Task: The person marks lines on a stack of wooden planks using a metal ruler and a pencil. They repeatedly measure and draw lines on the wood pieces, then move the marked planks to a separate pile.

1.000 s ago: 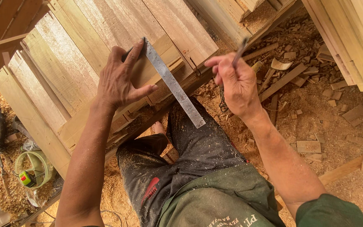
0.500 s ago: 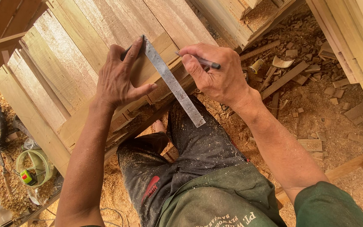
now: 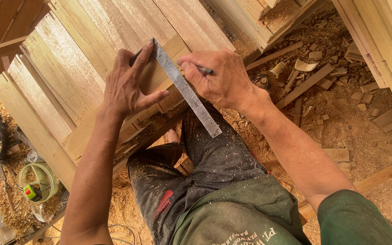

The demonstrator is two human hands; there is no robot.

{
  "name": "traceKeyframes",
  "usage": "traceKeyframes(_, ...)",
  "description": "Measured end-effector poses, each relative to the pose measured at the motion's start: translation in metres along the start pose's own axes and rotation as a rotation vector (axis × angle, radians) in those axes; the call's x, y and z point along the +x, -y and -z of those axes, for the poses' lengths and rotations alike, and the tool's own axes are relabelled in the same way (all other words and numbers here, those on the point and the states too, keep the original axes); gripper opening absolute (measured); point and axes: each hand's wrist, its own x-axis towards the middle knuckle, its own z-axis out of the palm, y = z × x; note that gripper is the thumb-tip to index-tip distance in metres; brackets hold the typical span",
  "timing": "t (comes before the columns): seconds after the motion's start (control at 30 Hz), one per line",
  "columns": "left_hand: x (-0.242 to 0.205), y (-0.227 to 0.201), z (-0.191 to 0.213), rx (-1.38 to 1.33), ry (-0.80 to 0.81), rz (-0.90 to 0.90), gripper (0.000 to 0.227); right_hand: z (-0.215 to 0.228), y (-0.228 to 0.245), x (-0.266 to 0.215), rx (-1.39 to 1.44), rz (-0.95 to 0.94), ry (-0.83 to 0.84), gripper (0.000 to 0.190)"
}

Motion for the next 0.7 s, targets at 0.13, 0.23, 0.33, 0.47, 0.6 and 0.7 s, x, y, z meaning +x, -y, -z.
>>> traceKeyframes(0.13, -0.002, 0.000, 0.000, 0.018, -0.018, -0.018, 0.124, -0.002, 0.002, 0.000, -0.018, 0.234, -0.087, 0.050)
traceKeyframes(0.23, -0.001, 0.001, 0.000, 0.020, -0.015, -0.012, 0.124, 0.006, 0.004, -0.001, -0.193, 0.082, 0.139, 0.053)
traceKeyframes(0.33, -0.002, 0.001, 0.000, 0.017, -0.011, -0.019, 0.124, 0.017, 0.004, -0.003, -0.142, -0.020, 0.155, 0.060)
traceKeyframes(0.47, -0.002, 0.002, 0.000, 0.026, 0.010, 0.001, 0.124, 0.017, -0.005, 0.005, -0.005, -0.011, 0.033, 0.047)
traceKeyframes(0.6, -0.001, 0.001, 0.000, 0.024, -0.024, -0.030, 0.124, -0.005, -0.012, 0.021, -0.030, 0.017, -0.001, 0.044)
traceKeyframes(0.7, -0.002, 0.000, 0.000, 0.022, -0.012, -0.017, 0.124, -0.017, -0.012, 0.033, -0.011, 0.093, -0.004, 0.044)
